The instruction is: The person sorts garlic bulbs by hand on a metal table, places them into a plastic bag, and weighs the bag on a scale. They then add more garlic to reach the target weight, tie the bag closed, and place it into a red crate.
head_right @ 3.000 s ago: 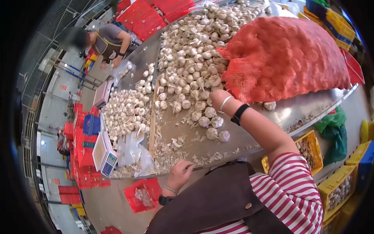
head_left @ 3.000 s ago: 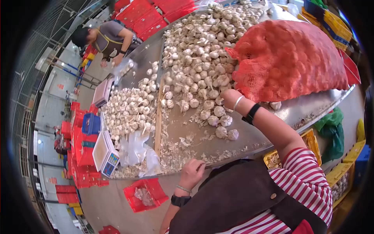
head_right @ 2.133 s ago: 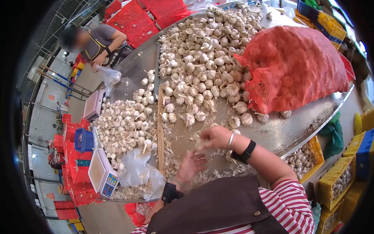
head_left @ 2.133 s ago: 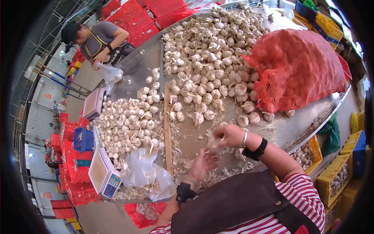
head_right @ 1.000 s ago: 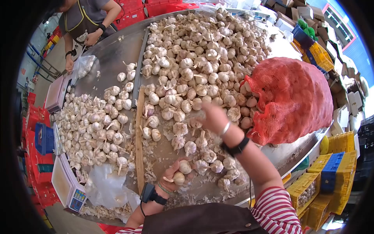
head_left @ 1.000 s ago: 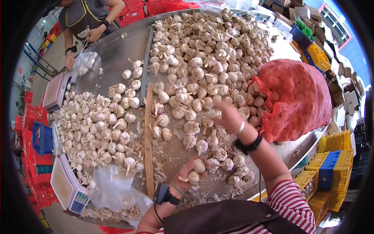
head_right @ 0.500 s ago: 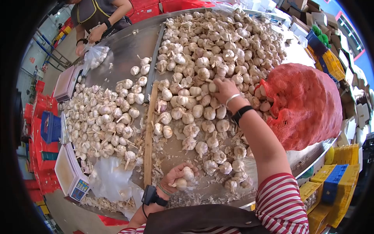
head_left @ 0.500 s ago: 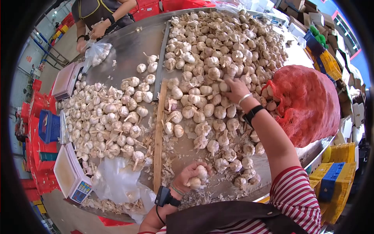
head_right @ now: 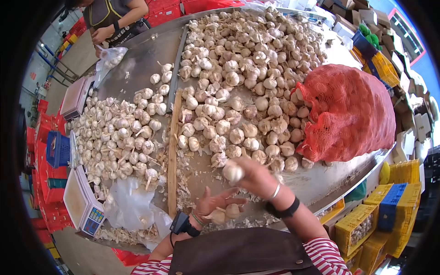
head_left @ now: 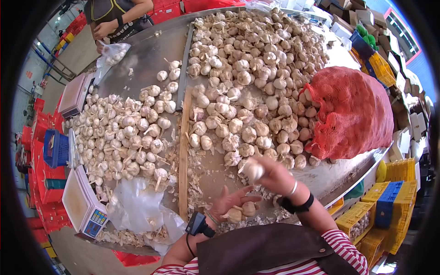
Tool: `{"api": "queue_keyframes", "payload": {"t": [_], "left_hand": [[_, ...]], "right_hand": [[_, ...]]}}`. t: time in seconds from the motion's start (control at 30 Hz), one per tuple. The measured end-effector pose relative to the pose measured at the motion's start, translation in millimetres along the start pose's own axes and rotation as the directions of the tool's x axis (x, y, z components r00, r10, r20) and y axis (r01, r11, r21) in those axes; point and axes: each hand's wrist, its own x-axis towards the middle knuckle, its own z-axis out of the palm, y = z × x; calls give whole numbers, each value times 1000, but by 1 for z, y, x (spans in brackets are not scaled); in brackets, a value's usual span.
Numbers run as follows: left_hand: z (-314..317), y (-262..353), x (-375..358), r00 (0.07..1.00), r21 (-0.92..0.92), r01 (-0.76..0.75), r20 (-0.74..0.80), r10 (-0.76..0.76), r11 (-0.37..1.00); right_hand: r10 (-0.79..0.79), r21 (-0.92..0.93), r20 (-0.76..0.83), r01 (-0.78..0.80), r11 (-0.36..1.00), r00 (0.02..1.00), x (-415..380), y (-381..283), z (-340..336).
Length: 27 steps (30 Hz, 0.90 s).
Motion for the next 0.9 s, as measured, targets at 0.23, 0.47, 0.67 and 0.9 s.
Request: {"api": "queue_keyframes", "payload": {"t": [0.23,0.47,0.67,0.9], "left_hand": [[-22,-21,-7,854,390,-183,-392,342,903],[9,154,-82,758,-110,-651,-134,638,751],[8,277,-153,-449,966,-173,-250,858,192],[-6,190,-7,366,885,249,289,885,-392]], "right_hand": [[-92,14,278,91,996,956,-18,-11,39],[39,-390,-174,-105,915,984,20,66,-25],[193,-597,-128,-231,768,973,51,91,-39],[175,-750,-50,-153,644,983,57,80,-21]]}}
